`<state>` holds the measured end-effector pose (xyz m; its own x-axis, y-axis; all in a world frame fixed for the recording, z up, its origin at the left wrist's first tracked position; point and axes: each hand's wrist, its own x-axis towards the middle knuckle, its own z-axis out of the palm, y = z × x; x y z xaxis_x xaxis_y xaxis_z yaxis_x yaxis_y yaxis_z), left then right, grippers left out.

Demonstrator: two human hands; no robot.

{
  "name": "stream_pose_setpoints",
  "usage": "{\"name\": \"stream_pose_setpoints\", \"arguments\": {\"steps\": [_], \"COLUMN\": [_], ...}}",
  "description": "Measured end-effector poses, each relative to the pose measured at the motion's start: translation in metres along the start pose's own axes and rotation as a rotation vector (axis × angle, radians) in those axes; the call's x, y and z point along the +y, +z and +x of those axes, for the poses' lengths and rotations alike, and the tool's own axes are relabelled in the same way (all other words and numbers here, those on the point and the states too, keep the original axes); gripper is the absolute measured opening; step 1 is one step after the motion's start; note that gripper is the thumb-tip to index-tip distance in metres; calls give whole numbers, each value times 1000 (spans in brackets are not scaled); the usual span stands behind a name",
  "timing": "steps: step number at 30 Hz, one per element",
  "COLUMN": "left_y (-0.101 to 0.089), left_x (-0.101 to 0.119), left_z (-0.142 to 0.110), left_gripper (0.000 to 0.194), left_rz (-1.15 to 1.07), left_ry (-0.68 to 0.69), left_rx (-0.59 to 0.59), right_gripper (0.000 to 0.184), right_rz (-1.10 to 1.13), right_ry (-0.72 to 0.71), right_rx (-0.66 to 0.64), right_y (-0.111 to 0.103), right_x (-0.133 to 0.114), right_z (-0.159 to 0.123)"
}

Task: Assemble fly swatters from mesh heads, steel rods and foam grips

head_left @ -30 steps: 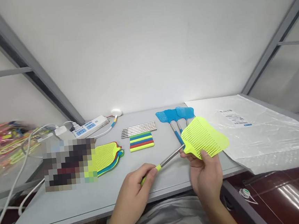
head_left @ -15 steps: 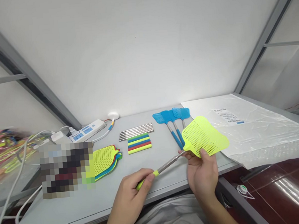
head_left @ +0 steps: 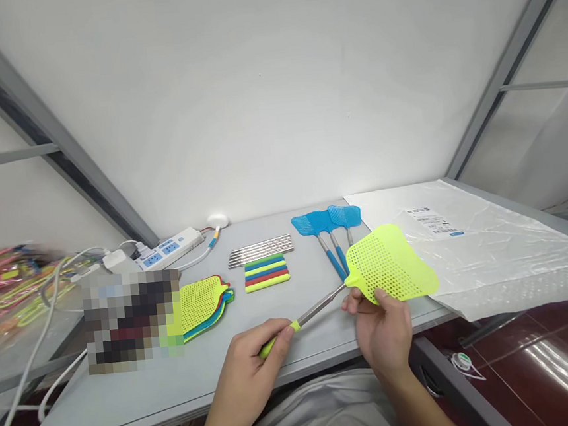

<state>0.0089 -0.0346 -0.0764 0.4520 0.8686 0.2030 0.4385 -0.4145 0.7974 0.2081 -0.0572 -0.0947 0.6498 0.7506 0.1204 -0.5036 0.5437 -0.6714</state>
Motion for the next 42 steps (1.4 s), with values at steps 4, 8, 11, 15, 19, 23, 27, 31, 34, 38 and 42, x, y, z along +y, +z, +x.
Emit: {"name": "stream_pose_setpoints", "arguments": {"steps": [4, 8, 11, 15, 19, 23, 27, 31, 34, 38, 42], "left_y": [-4, -8, -9, -8, -5, -3, -6, -6, -2, 6, 13], "left_x": [-3, -1, 1, 1, 6, 14, 19, 18, 17, 18, 19], "left_z": [-4, -7, -7, -7, -8, -14, -20, -23, -23, -22, -21], "left_gripper": [28, 25, 23, 23, 25, 28, 24, 18, 18, 15, 14], "left_rz": [31, 58, 64, 57, 50, 36, 58, 134, 164, 231, 213], "left_ry": [7, 27, 66, 39, 35, 73, 54, 19, 54, 188, 276], "left_rx": [26, -14, -69, -39, -11, -11, -15, 32, 20, 41, 328], "right_gripper": [10, 21, 29, 40, 45, 40, 45, 45, 37, 40, 40], "right_rz": [-23, -131, -223, -251, -324, -329, -330, -363, -496, -502, -465], "right_ry": [68, 227, 235, 220, 253, 207, 206, 240, 236, 247, 245], "right_rx": [-108, -244, -184, -199, -293, -242, -212, -247, -281, -313, -334], "right_y": [-8, -19, -24, -24, -18, -9, -8, -14, -15, -12, -15], "right_x": [-5, -13, -14, -11, -18, -31, -26, -8, -2, -6, -9], "right_z": [1, 3, 4, 4, -5, -18, -20, -21, -26, -28, -21]}}
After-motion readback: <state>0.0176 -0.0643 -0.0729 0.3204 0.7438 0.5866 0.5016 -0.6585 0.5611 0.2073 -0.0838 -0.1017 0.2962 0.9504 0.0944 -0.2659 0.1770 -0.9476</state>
